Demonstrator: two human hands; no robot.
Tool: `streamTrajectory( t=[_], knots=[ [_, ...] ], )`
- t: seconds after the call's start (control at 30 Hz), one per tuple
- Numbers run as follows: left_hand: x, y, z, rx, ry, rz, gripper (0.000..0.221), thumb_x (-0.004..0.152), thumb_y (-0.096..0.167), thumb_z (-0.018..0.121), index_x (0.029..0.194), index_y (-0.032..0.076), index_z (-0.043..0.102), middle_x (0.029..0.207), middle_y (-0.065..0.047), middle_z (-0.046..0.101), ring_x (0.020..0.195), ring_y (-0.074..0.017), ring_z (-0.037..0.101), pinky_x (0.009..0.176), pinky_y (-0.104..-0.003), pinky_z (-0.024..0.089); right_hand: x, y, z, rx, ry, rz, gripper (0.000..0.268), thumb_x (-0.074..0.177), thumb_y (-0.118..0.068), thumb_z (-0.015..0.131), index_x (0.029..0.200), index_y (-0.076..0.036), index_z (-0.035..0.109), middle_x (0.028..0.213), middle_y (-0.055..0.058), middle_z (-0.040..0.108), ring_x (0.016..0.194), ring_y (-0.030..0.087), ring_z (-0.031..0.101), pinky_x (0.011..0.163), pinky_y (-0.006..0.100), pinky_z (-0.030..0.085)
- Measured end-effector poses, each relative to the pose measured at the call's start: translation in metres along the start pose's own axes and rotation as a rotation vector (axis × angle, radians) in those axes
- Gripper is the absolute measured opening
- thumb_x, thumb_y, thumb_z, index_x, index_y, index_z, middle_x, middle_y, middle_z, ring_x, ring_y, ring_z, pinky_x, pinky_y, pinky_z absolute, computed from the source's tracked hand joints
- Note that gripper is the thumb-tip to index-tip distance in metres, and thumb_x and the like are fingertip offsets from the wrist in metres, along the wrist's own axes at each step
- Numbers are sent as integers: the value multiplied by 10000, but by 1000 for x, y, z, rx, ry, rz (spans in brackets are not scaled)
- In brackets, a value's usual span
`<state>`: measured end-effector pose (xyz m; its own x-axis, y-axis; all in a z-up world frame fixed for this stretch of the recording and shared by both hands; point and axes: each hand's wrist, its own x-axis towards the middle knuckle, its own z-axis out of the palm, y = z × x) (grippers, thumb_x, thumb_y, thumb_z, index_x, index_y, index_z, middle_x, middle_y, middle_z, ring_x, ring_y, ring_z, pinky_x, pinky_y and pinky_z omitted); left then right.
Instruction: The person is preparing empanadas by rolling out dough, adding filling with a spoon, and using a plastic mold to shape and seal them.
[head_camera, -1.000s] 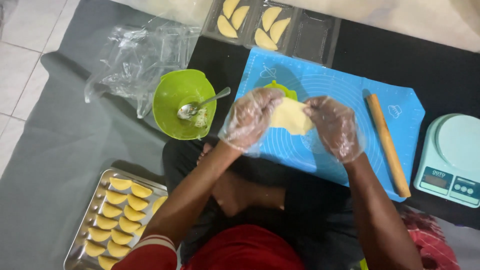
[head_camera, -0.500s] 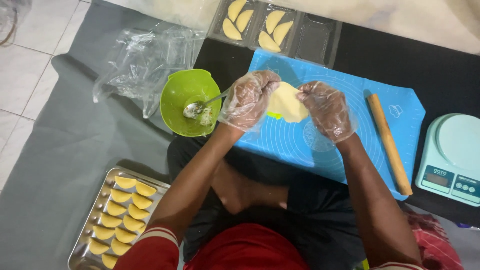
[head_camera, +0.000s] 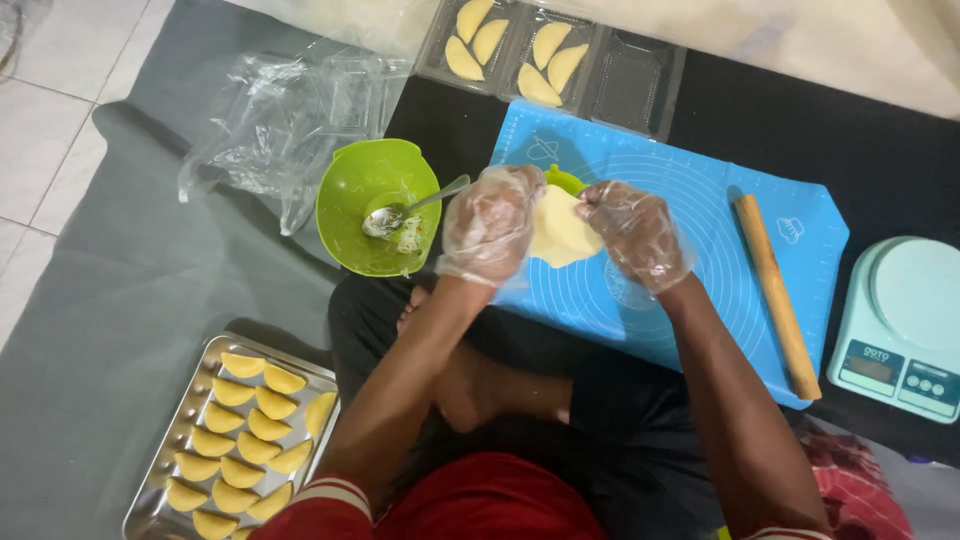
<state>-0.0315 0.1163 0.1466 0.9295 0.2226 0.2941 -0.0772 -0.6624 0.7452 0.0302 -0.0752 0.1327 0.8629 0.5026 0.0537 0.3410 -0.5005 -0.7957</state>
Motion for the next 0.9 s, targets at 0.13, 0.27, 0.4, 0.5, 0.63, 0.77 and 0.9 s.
streamTrajectory(
  t=[0.13,0.27,0.4,0.5,0.63,0.77,0.9],
  knots=[
    [27,-17,48,98,20,-70,77,959,283,684,955,235,744,869,-69,733,864,-330,753,754,-405,631,48,80,28,-267,70,-170,145,1037,-212,646,1008,-94,724,874,77,707,782,257,687,676,374,546],
    [47,-46,83,188,25,-118,82,946,343,675,922,280,722,838,-24,706,855,-306,750,747,-404,625,64,73,30,-273,-18,74,225,1029,-329,620,972,-157,753,910,-5,742,783,142,671,657,321,512],
    [49,-86,106,253,16,-154,90,937,383,670,900,310,707,817,6,687,849,-291,749,742,-404,620,66,91,39,-263,130,38,142,991,-337,703,951,-215,763,934,-56,741,835,106,676,715,286,523],
    [52,-109,115,325,23,-190,102,929,423,664,878,340,692,796,37,669,843,-275,747,738,-403,616,70,87,35,-240,130,19,136,989,-326,709,942,-208,759,934,-53,740,832,106,675,709,282,523],
    [57,-108,114,335,123,-269,85,882,489,694,833,420,691,762,104,675,801,-212,742,729,-321,607,73,83,32,-198,125,-24,126,984,-301,723,924,-194,749,935,-45,736,825,105,674,696,274,523],
    [58,-83,64,-81,-63,-343,70,954,335,675,941,327,743,868,-17,724,902,-269,750,791,-394,614,79,76,31,-152,122,-73,122,980,-276,737,905,-179,739,935,-37,733,819,104,672,683,267,523],
    [57,-93,64,-73,-94,-355,54,922,358,715,937,334,762,859,-15,726,890,-246,755,788,-380,616,77,72,26,-110,115,-105,123,977,-259,747,893,-170,733,935,-31,730,815,103,671,675,261,523]
  ],
)
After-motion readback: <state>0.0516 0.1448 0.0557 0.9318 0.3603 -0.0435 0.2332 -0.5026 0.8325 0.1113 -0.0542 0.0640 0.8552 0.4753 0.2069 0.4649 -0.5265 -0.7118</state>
